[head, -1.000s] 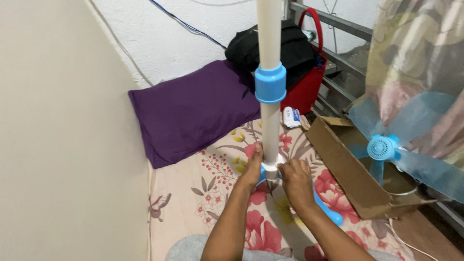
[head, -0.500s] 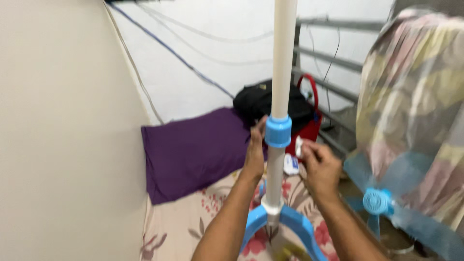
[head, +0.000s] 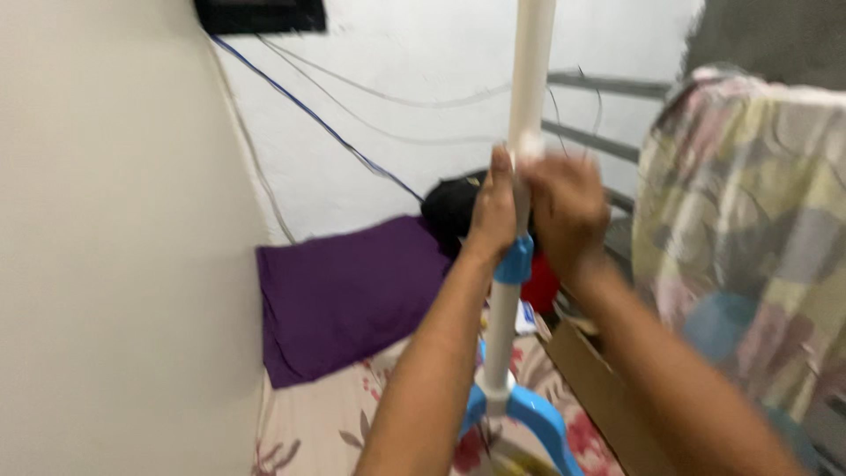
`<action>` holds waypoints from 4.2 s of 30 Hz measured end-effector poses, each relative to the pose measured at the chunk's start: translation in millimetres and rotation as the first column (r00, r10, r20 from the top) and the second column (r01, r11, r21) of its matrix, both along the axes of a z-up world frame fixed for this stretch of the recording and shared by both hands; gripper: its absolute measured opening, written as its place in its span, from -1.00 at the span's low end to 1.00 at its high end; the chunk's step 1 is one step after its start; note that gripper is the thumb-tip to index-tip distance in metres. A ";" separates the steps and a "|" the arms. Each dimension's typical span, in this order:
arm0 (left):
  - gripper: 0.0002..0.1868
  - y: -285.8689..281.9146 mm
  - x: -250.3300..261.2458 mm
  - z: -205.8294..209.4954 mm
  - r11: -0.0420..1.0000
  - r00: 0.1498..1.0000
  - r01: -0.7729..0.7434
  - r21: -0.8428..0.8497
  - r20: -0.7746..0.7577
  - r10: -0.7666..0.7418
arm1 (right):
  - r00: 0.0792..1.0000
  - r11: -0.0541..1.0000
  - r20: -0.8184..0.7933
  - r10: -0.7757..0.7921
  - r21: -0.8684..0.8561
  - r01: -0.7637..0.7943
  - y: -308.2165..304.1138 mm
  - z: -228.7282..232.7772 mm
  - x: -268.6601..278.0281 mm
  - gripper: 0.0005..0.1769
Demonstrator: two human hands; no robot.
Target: The person assembles a small blue and white pedestal fan. They connect the stand pole to the base, attach the fan head with blades, and handle the power cord. The person sits on a bed during the process.
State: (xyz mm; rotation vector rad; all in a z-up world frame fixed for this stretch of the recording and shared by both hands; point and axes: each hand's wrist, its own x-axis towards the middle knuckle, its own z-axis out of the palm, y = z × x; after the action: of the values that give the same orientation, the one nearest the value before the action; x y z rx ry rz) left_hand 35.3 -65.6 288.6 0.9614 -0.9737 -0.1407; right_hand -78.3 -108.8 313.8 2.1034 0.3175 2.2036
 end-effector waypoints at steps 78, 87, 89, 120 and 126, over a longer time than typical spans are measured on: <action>-0.24 19.0 -58.5 -26.4 0.897 0.891 -0.417 0.145 0.259 0.372 | 0.770 0.048 -0.367 0.522 0.914 0.403 -222.1 -127.6 -141.4 -0.62; -0.18 18.9 -48.8 -38.5 0.916 0.905 -0.391 0.094 0.224 0.363 | 0.754 0.161 -0.291 0.589 0.957 0.243 -200.6 -97.6 -129.7 -0.66; -0.17 19.4 -47.8 -40.9 0.920 0.911 -0.383 0.083 0.201 0.361 | 0.758 0.177 -0.266 0.595 0.964 0.199 -205.1 -108.7 -126.3 -0.68; -0.27 99.0 25.7 -170.8 0.679 0.739 -0.670 0.299 0.187 0.647 | 0.743 0.538 -0.647 0.171 0.693 0.480 -204.0 -315.9 -153.8 -0.62; -0.30 94.1 24.3 -164.4 0.647 0.777 -0.606 0.463 0.169 0.607 | 0.674 0.299 -0.612 0.414 0.791 0.534 -126.7 -381.4 -137.3 -0.67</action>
State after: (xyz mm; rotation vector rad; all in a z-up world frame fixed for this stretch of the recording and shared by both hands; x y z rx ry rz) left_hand 59.6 28.5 124.1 1.7308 -0.5590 0.1947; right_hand -215.6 -235.6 -67.6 3.4022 -1.5635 1.2241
